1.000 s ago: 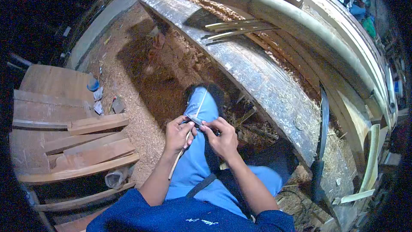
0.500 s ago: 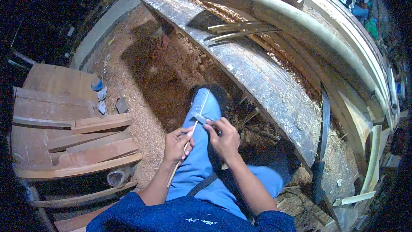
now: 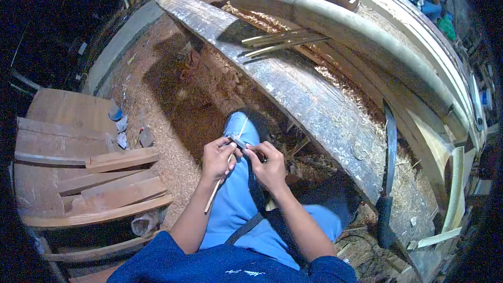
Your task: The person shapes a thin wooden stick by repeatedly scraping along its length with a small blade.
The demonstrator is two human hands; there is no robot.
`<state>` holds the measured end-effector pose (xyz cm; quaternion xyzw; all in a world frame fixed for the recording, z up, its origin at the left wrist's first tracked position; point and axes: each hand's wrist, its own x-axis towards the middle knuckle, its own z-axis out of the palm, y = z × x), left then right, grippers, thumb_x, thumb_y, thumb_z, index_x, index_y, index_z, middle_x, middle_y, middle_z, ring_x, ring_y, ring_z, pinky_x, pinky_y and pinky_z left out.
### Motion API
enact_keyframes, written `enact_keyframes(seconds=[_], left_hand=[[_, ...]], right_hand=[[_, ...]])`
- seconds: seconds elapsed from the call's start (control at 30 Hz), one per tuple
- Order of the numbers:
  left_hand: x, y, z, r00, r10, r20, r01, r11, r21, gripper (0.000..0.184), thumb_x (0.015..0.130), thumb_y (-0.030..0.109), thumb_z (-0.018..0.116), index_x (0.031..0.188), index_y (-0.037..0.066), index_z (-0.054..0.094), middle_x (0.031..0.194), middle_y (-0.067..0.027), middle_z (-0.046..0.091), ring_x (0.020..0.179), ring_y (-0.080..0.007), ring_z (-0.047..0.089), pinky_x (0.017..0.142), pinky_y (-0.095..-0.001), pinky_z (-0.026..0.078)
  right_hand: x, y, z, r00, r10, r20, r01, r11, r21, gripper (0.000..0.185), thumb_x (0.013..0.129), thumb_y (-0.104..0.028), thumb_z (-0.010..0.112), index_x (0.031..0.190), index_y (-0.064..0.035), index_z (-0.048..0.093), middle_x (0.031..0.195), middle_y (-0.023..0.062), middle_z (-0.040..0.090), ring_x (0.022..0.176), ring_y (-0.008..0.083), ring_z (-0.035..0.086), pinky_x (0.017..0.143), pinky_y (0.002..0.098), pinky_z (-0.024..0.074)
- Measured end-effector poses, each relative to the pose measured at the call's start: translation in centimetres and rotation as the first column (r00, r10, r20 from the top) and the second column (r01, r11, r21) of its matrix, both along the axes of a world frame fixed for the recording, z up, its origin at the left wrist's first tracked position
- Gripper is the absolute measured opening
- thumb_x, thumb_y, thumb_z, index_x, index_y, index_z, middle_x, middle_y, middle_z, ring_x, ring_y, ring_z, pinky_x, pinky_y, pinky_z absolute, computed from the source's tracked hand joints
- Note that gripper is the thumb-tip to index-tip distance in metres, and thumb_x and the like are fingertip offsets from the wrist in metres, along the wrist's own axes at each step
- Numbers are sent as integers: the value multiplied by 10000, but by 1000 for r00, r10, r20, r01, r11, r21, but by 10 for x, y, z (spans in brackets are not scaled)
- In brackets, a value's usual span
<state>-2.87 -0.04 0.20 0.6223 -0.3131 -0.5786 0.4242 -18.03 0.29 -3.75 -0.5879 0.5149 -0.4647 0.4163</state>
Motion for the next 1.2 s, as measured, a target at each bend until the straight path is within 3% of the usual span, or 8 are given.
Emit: enact_keyframes(seconds=[0.1,0.33,0.67,0.73,0.9,1.03,1.2], left_hand=[[6,6,-6,999,30,-43,-32,999,-42,153,931,71,576,986,-69,604,689,-100,647,392,-66,474,304,-205,307],[6,33,-3,999,46,-29,-47,998,-41,278,946,124,603,1159,-54,608,699,-88,641,394,-60,458,307,-198,296],[7,76,10,996,85,-30,-84,996,27,240,942,92,593,1142,-37,625,671,-110,630,371,-73,457,298,-201,300],[8,75,11,997,75,-27,-74,997,29,236,940,88,594,1140,-35,625,671,-111,630,368,-75,457,297,-203,301],[-2,36,11,997,67,36,-69,997,36,247,947,92,589,1141,-60,603,696,-121,641,393,-82,473,311,-214,311],[-5,9,0,997,52,51,-51,998,-25,161,962,118,561,958,-38,604,686,-86,635,386,-69,451,315,-210,305],[-1,19,-3,1000,21,15,-21,999,-26,192,960,102,559,1065,-48,618,667,-79,625,388,-63,448,315,-208,302]], right_hand=[[3,0,1,1000,-2,12,2,1000,-1,150,812,-119,740,937,-38,722,768,128,624,660,244,626,608,332,481],[4,3,-1,998,-13,-54,13,1000,0,140,815,-127,740,909,-29,706,784,130,634,675,260,637,611,349,488],[4,-6,-7,995,-99,9,99,995,15,143,838,-130,722,923,-18,699,894,172,696,768,287,686,661,352,512],[3,-7,-5,995,-100,-18,101,992,80,163,848,-142,717,931,-4,697,884,181,702,752,293,690,673,357,517],[2,-1,5,997,-72,7,72,997,4,139,832,-120,726,921,-15,704,849,158,683,739,282,675,661,349,509],[0,6,3,1000,0,28,-1,1000,4,124,819,-94,728,909,-11,706,820,138,656,726,255,661,655,338,501],[1,3,1,999,-40,16,40,999,19,121,823,-93,725,902,-5,703,823,141,661,723,253,664,654,334,509]])
